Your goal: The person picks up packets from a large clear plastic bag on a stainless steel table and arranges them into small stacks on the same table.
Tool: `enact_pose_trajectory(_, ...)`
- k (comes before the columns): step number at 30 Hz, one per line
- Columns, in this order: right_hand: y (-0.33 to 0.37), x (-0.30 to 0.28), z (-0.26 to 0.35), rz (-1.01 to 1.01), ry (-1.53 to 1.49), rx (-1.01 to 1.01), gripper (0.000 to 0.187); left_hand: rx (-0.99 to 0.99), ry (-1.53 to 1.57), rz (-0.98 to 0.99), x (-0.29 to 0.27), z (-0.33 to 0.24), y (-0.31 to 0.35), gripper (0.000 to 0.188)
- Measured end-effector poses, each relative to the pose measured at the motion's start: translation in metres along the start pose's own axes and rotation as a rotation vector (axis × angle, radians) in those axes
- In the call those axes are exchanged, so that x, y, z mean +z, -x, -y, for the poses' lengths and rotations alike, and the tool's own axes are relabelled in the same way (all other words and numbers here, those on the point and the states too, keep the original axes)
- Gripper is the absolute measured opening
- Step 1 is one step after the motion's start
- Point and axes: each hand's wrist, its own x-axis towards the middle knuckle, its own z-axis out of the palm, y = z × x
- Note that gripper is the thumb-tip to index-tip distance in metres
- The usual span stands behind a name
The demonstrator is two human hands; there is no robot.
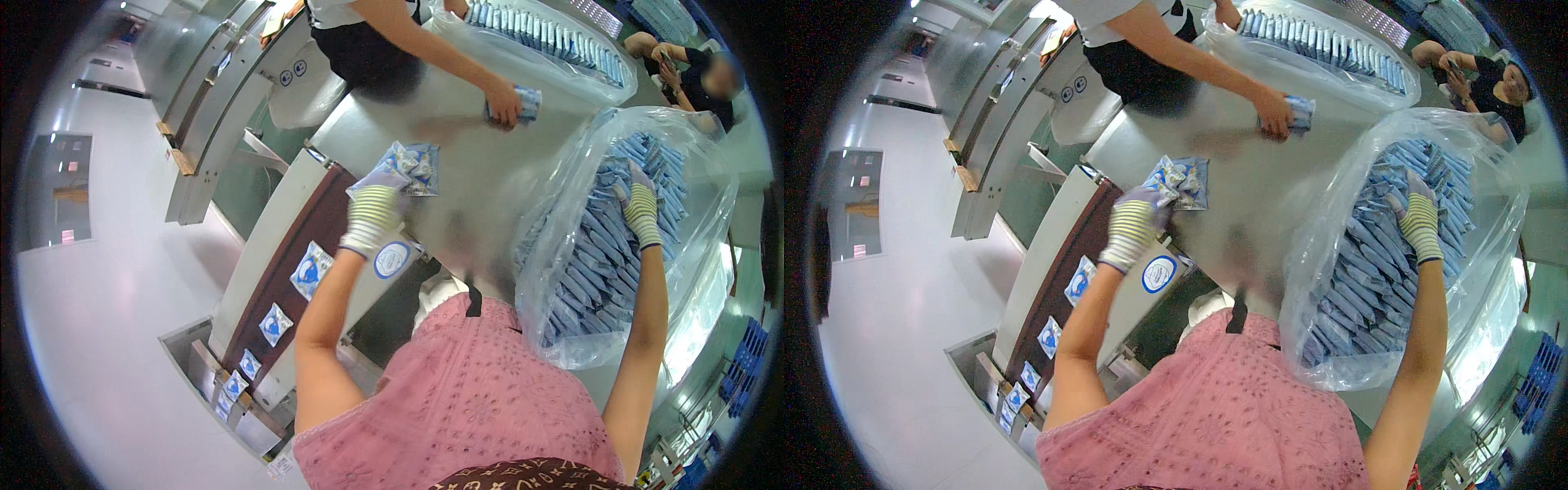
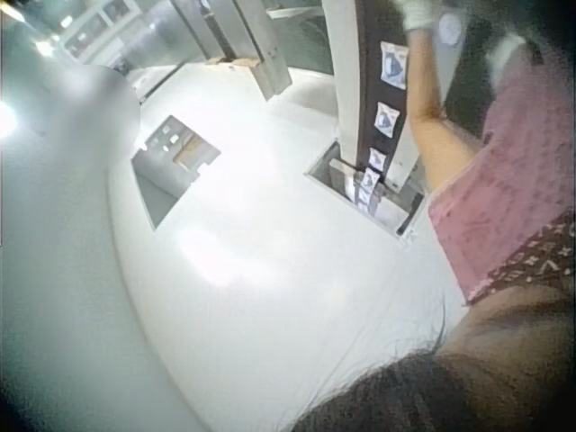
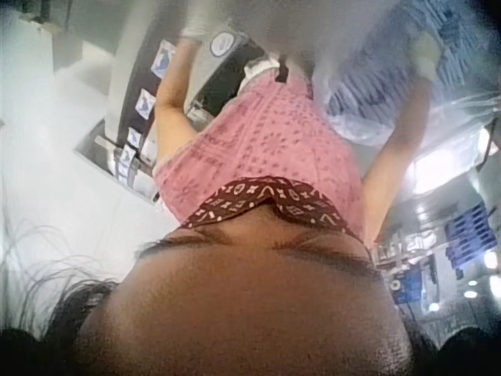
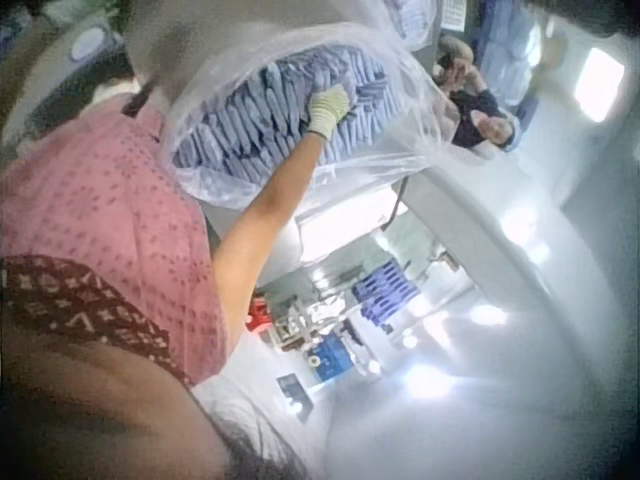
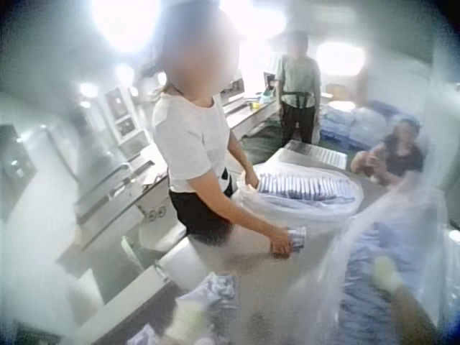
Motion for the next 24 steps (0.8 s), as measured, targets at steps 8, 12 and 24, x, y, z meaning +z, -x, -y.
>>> enact_pose_trajectory(8, -0.001, 0.005, -0.001, 0.055, 0.034, 0.051, 0.078, -0.606, 0.174, 0.191, 0.039, 0.165, 0.113, 0.066)
enact_pose_trajectory(12, 0.003, 0.004, -0.003, 0.038, 0.007, 0.054, 0.078, -0.318, 0.363, 0.182, 0.03, 0.136, 0.06, 0.048)
enact_pose_trajectory(24, 0.004, -0.005, 0.012, -0.033, -0.009, 0.042, 0.076, -0.229, 0.369, 0.284, 0.107, 0.078, -0.129, 0.065)
